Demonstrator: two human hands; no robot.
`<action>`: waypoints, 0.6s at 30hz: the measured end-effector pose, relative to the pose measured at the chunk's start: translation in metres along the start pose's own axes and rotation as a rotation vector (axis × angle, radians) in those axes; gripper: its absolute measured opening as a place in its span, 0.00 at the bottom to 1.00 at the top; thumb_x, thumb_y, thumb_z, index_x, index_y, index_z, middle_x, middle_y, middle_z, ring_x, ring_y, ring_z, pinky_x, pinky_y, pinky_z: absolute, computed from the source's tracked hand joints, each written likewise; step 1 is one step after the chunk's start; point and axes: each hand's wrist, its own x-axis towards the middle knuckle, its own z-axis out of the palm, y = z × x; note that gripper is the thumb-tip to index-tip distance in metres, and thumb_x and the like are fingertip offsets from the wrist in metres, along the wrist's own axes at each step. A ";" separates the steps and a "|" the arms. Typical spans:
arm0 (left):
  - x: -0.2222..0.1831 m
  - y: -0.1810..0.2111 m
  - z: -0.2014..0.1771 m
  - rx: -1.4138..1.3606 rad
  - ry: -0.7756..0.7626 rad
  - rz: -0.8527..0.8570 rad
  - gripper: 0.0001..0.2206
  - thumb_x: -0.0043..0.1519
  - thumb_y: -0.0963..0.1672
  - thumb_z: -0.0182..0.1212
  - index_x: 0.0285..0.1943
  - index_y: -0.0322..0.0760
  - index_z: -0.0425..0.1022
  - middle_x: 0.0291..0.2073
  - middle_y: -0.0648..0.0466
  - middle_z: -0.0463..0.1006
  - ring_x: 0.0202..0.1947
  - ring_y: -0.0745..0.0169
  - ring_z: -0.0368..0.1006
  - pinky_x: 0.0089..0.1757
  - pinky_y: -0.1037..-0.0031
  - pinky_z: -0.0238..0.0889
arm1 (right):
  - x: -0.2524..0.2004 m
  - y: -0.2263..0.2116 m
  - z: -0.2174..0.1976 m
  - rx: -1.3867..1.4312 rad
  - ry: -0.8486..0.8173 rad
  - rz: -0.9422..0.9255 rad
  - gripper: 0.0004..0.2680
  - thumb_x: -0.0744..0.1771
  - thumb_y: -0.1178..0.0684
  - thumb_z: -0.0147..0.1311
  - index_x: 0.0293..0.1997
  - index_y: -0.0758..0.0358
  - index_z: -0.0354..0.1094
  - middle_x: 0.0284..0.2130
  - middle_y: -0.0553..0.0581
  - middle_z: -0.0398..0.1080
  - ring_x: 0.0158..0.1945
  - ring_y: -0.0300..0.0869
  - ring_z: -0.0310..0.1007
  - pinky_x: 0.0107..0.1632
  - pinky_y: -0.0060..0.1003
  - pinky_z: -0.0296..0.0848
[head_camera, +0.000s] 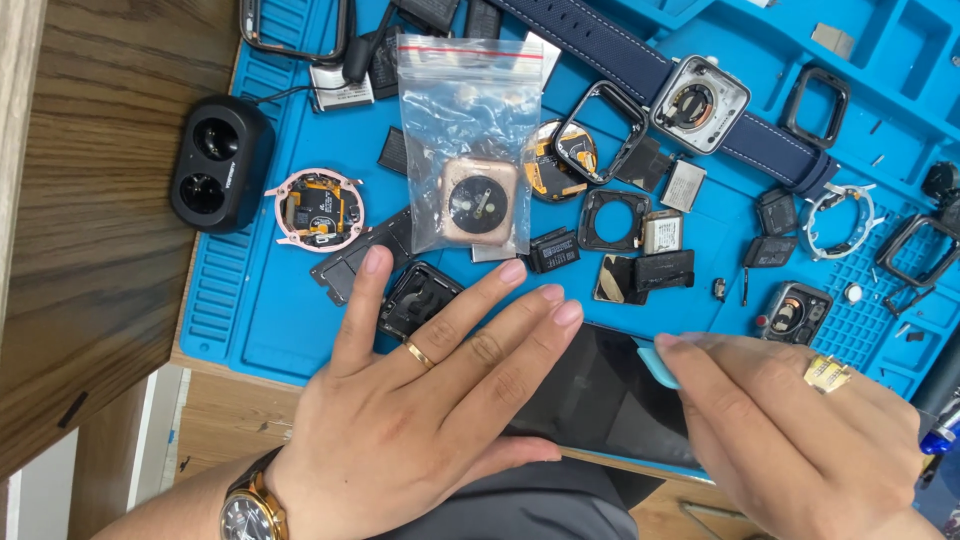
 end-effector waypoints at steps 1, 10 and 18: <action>0.000 0.000 0.000 0.003 0.000 0.002 0.31 0.72 0.63 0.48 0.76 0.46 0.64 0.70 0.61 0.75 0.72 0.62 0.65 0.66 0.41 0.36 | -0.002 0.002 0.000 0.026 -0.020 0.020 0.03 0.66 0.62 0.61 0.42 0.68 0.77 0.35 0.63 0.77 0.35 0.49 0.79 0.39 0.41 0.78; 0.005 0.002 -0.001 -0.011 0.004 -0.005 0.30 0.71 0.62 0.50 0.74 0.46 0.67 0.67 0.61 0.77 0.70 0.63 0.67 0.64 0.36 0.38 | 0.003 0.004 0.004 0.110 -0.034 0.273 0.11 0.67 0.54 0.63 0.54 0.63 0.77 0.34 0.56 0.76 0.29 0.46 0.70 0.33 0.37 0.68; 0.005 0.002 -0.002 -0.016 -0.002 -0.011 0.30 0.71 0.61 0.50 0.73 0.46 0.66 0.67 0.62 0.76 0.70 0.64 0.67 0.64 0.34 0.39 | 0.008 0.001 0.005 0.075 -0.083 0.356 0.11 0.68 0.51 0.60 0.55 0.58 0.77 0.35 0.52 0.77 0.31 0.44 0.72 0.33 0.37 0.67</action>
